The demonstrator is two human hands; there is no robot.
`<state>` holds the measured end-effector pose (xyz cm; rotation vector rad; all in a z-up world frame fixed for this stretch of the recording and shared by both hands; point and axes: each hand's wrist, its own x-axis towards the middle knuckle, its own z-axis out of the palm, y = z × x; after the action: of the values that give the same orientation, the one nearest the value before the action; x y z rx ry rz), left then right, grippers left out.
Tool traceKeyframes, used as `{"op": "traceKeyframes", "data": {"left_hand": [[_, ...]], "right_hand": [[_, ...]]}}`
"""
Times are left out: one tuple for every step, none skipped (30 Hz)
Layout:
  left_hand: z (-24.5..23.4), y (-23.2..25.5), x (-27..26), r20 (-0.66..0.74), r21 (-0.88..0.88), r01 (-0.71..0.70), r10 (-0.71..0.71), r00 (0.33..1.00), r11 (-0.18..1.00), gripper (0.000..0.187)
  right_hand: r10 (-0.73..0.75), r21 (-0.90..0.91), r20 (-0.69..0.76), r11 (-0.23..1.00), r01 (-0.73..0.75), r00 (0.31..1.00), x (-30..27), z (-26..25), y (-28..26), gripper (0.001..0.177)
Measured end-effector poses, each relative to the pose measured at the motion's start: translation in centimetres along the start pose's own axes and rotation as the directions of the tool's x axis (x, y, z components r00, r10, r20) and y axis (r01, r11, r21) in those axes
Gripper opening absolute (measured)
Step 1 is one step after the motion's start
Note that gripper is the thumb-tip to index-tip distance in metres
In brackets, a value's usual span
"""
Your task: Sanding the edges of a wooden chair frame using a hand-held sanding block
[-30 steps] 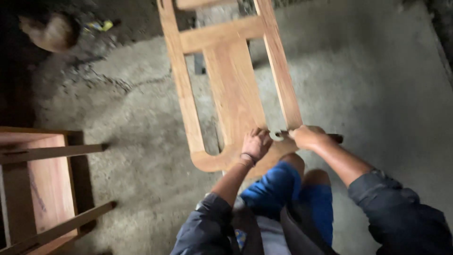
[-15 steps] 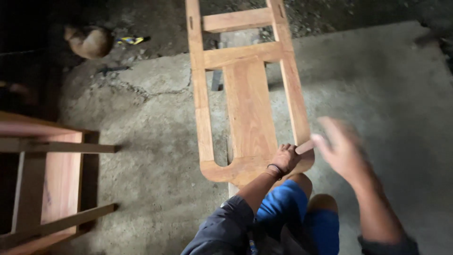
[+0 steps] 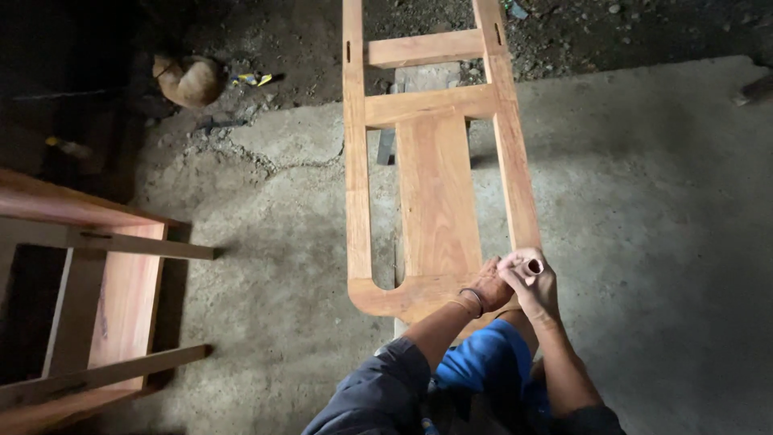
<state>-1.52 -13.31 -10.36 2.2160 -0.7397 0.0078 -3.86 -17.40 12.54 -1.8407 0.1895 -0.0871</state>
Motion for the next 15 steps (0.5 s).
{"op": "traceKeyframes", "data": {"left_hand": [[-2.3, 1.0, -0.1, 0.003, 0.001, -0.005, 0.005, 1.000, 1.000, 0.024], [-4.5, 2.0, -0.2, 0.136, 0.041, 0.130, -0.135, 0.982, 0.991, 0.042], [-6.8, 3.0, -0.2, 0.259, 0.099, 0.256, -0.274, 0.926, 0.961, 0.061], [-7.9, 2.8, -0.4, 0.260, 0.099, 0.250, -0.267, 0.928, 0.963, 0.061], [-9.1, 2.5, -0.5, 0.282, 0.152, 0.260, -0.294, 0.913, 0.954, 0.065], [-10.3, 2.3, -0.6, 0.298, 0.204, 0.271, -0.323, 0.898, 0.941, 0.070], [-13.5, 3.3, -0.6, 0.295, 0.204, 0.267, -0.319, 0.901, 0.942, 0.070], [-16.7, 4.4, -1.0, 0.130, 0.086, 0.464, -0.471, 0.872, 0.882, 0.055], [-19.9, 5.5, -1.3, -0.016, -0.064, 0.619, -0.621, 0.784, 0.783, 0.044], [-19.7, 4.6, -1.9, -0.014, -0.062, 0.615, -0.617, 0.787, 0.786, 0.044], [-19.5, 3.8, -2.5, -0.009, 0.191, 0.621, -0.632, 0.775, 0.760, 0.056], [-19.2, 3.0, -3.2, -0.010, 0.430, 0.590, -0.650, 0.760, 0.684, 0.069], [-19.5, 3.5, -3.0, -0.009, 0.428, 0.589, -0.648, 0.761, 0.686, 0.069], [-19.9, 3.9, -3.0, 0.020, 0.442, 0.585, -0.659, 0.752, 0.680, 0.070], [-20.4, 4.3, -2.9, 0.049, 0.456, 0.580, -0.670, 0.741, 0.675, 0.070]], "right_hand": [[-0.001, 0.002, -0.006, 1.000, 0.001, 1.000, 0.3, 0.0, 0.1, 0.016], [-0.013, -0.013, -0.009, 1.000, 0.013, 1.000, 0.6, 0.1, 0.3, 0.014], [-0.026, -0.027, -0.011, 0.999, 0.026, 1.000, 0.9, 0.1, 0.4, 0.029], [-0.029, -0.028, -0.017, 0.999, 0.028, 0.999, 0.6, -0.1, 0.3, 0.029], [-0.040, -0.018, -0.014, 0.999, 0.040, 0.999, 0.4, -0.3, 0.1, 0.032], [-0.054, -0.008, -0.007, 0.999, 0.054, 0.999, 0.2, -0.5, -0.1, 0.035], [-0.059, -0.009, -0.010, 0.998, 0.059, 0.998, 0.2, -0.6, -0.9, 0.035], [-0.054, 0.046, -0.009, 0.997, 0.055, 0.998, -0.2, -0.6, -1.6, 0.033], [-0.050, 0.101, -0.008, 0.994, 0.051, 0.999, -0.5, -0.7, -2.2, 0.031], [-0.052, 0.101, -0.014, 0.993, 0.053, 0.999, 0.0, 0.1, 0.4, 0.031], [-0.097, 0.019, -0.026, 0.995, 0.098, 0.995, 0.4, 0.8, 3.0, 0.025], [-0.142, -0.065, -0.031, 0.988, 0.140, 0.989, 0.7, 1.4, 5.7, 0.020], [-0.142, -0.067, -0.033, 0.988, 0.140, 0.989, 1.4, 1.8, 6.0, 0.020], [-0.135, -0.167, 0.076, 0.975, 0.146, 0.988, 1.8, 2.5, 6.4, 0.021], [-0.116, -0.265, 0.182, 0.951, 0.162, 0.976, 2.4, 3.1, 6.7, 0.023]]}}
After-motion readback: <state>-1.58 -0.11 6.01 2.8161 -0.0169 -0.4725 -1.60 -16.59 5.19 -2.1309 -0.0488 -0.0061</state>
